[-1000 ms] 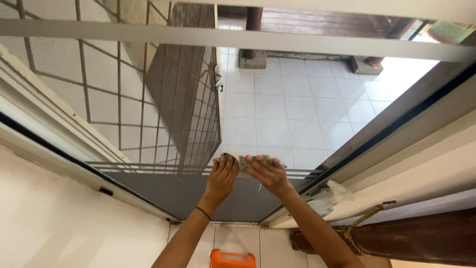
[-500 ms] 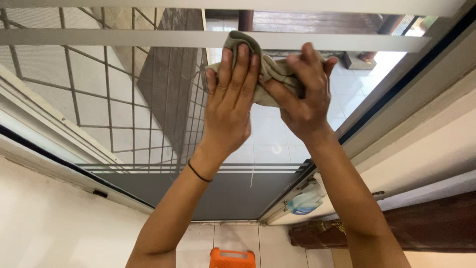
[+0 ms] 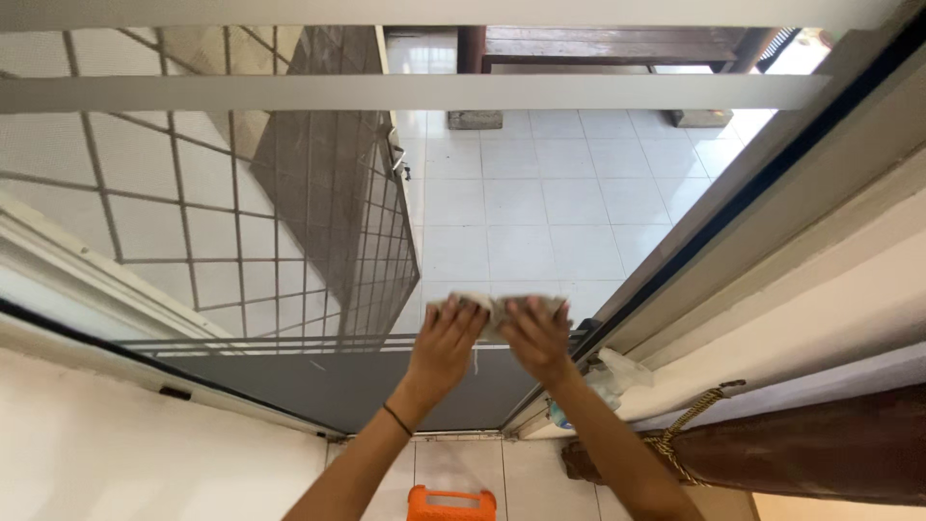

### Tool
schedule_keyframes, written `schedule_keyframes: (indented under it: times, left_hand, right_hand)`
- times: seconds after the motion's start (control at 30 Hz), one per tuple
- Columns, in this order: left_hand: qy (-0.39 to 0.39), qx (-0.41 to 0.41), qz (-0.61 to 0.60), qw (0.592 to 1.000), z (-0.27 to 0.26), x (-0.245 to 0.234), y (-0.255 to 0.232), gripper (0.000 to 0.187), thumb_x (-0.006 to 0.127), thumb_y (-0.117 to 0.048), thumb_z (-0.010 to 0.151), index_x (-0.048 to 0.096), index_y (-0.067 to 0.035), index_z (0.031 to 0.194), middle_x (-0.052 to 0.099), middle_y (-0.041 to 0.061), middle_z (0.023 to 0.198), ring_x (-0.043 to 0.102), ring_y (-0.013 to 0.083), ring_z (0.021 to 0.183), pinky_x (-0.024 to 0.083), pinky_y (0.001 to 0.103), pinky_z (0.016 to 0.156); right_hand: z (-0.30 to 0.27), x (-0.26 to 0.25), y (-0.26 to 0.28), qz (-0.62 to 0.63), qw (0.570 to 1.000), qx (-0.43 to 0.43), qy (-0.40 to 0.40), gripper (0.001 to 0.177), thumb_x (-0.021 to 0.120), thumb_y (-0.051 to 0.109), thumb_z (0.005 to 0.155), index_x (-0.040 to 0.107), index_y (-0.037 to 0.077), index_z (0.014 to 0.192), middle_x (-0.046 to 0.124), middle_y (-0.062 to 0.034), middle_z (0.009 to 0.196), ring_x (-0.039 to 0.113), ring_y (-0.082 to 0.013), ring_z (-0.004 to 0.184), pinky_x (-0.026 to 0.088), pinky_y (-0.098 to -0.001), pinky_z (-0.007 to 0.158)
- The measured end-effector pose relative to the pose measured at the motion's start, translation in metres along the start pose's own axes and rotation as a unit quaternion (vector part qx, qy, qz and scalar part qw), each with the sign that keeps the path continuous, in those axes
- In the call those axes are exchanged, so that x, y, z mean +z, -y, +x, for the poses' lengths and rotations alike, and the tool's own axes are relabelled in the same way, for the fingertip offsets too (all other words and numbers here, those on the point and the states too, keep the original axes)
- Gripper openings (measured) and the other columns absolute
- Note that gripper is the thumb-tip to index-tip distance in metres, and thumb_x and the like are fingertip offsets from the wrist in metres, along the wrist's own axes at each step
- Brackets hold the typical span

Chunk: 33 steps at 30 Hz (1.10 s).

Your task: The person wipes the upper portion of a glass door with a cloth, then sprays cleaning liquid onto the lower pane from a bottle and continues wiping the surface while crouching.

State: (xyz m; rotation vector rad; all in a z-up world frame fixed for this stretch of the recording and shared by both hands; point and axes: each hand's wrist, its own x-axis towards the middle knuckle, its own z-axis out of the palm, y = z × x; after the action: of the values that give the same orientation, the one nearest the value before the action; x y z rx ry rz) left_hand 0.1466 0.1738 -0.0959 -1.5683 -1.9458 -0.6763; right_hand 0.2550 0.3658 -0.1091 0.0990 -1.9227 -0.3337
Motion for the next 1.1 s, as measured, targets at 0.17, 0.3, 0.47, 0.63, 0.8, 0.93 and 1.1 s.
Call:
schedule_keyframes:
  times: [0.17,0.3,0.47,0.63,0.8,0.93,1.1]
  left_hand:
    - [0.097,-0.029,-0.027,0.994,-0.059,0.064,-0.016,0.051,0.058,-0.008,0.092,0.054,-0.008,0.143,0.052,0.014,0.146,0.039,0.0362,0.143,0.03,0.06,0.116]
    - [0.041,-0.021,-0.006,0.999,-0.065,0.066,-0.013,0.055,0.057,-0.007,0.09,0.055,-0.006,0.144,0.048,0.015,0.152,0.038,0.0367,0.145,0.032,0.059,0.114]
    - [-0.043,-0.003,0.012,0.999,0.012,0.021,-0.026,0.053,0.053,-0.002,0.095,0.052,-0.004,0.148,0.05,0.016,0.155,0.041,0.0349,0.147,0.034,0.056,0.119]
    - [-0.119,0.022,0.067,0.99,0.139,-0.066,-0.045,0.052,0.048,-0.006,0.105,0.046,-0.003,0.157,0.039,0.016,0.164,0.03,0.0334,0.154,0.011,0.053,0.131]
    - [-0.157,0.028,0.042,0.986,0.237,-0.152,-0.062,0.051,0.044,-0.003,0.112,0.04,-0.005,0.163,0.032,0.013,0.17,0.022,0.0286,0.16,0.001,0.048,0.131]
    - [-0.175,-0.001,-0.001,0.985,0.26,-0.175,-0.079,0.05,0.044,-0.001,0.112,0.041,-0.009,0.162,0.033,0.008,0.169,0.023,0.0248,0.16,0.002,0.046,0.133]
    - [-0.186,0.004,-0.01,0.982,0.251,-0.165,-0.079,0.049,0.047,-0.004,0.113,0.043,-0.009,0.161,0.035,0.008,0.168,0.024,0.0248,0.159,0.002,0.046,0.133]
  right_hand:
    - [-0.082,-0.006,0.03,0.043,0.995,0.067,0.066,0.015,0.067,0.015,0.099,0.076,0.027,0.096,0.057,0.0017,0.149,0.027,-0.0211,0.156,0.006,-0.0501,0.131]
    - [-0.069,-0.019,0.036,0.044,0.993,0.078,0.074,0.017,0.066,0.013,0.098,0.08,0.022,0.098,0.056,0.0006,0.15,0.026,-0.0203,0.158,0.01,-0.0464,0.132]
    - [-0.005,-0.027,0.001,0.041,0.995,0.082,0.039,0.027,0.06,-0.003,0.104,0.072,0.02,0.107,0.044,0.0004,0.162,0.016,-0.0218,0.161,0.005,-0.049,0.134]
    - [0.122,-0.08,-0.059,0.039,0.995,0.087,-0.011,0.033,0.057,-0.007,0.103,0.07,0.016,0.124,0.044,-0.0055,0.161,0.019,-0.0274,0.16,0.005,-0.0535,0.133]
    - [0.242,-0.126,-0.096,-0.008,0.99,0.129,-0.049,0.035,0.058,-0.007,0.107,0.078,0.016,0.125,0.051,-0.006,0.157,0.026,-0.0318,0.158,0.008,-0.0515,0.135]
    - [0.273,-0.135,-0.102,0.015,0.989,0.112,-0.096,0.027,0.065,-0.003,0.108,0.078,0.017,0.12,0.05,-0.004,0.157,0.028,-0.0282,0.156,0.009,-0.0465,0.131]
    - [0.257,-0.124,-0.089,0.004,0.978,0.16,-0.135,0.023,0.066,-0.003,0.105,0.077,0.012,0.118,0.053,-0.005,0.155,0.033,-0.0289,0.157,0.023,-0.048,0.131]
